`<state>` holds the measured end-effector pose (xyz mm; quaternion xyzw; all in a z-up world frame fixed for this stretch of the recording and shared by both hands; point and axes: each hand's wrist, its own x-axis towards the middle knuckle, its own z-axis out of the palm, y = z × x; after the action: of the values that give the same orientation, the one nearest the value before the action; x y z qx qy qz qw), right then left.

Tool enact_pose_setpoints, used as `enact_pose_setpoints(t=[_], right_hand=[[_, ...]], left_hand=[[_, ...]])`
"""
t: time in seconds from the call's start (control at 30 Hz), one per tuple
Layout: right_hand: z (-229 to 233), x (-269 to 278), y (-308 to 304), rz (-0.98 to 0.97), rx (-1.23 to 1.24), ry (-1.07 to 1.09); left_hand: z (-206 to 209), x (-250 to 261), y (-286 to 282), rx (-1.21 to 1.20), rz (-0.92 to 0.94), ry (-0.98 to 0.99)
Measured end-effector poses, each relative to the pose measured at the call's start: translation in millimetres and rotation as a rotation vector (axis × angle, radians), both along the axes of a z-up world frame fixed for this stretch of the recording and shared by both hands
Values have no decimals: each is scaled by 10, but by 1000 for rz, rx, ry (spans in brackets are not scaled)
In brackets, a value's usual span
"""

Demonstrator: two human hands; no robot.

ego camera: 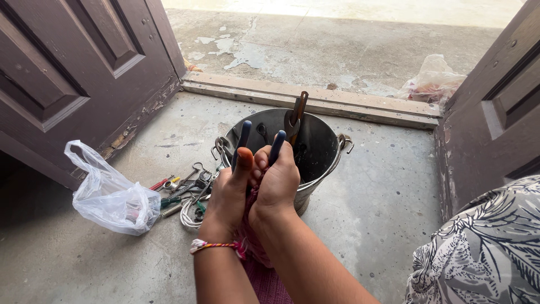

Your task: The person wipes down several hand tools including pliers, wrenches, and metal pieces with a purple cloth.

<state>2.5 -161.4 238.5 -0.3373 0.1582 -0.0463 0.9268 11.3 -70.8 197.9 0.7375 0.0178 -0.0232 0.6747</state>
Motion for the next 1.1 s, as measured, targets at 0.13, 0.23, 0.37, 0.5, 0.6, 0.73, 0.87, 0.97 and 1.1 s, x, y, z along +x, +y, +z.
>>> enact_pose_setpoints(t=[0.13,0.23,0.37,0.5,0.6,0.73,0.87,0.97,1.1], right_hand=[[167,-34,-65,65,18,30],[330,-43,-132,110,-5,6],[453,-35,-233,73,-42,-159],[435,-26,-190,-40,-12,-245],[396,-2,-208,0,13,-328],[372,12,-295,-19,-53,-443],[376,41,-315,-157,-109,-644],[369,57,-321,-159,-69,-651],[343,95,-307,-110,-183,-676]], left_hand=[[-68,94,-40,148,151,-68],[27,41,-2,324,175,-64],[224,-29,-13,339,242,-92],[316,-102,10,428,282,-12],[285,-99,79,389,240,27],[190,-118,136,159,57,93],[111,-117,31,-2,-47,20],[41,-137,-85,-262,-226,-52],[-6,-84,-272,-405,-214,-105]])
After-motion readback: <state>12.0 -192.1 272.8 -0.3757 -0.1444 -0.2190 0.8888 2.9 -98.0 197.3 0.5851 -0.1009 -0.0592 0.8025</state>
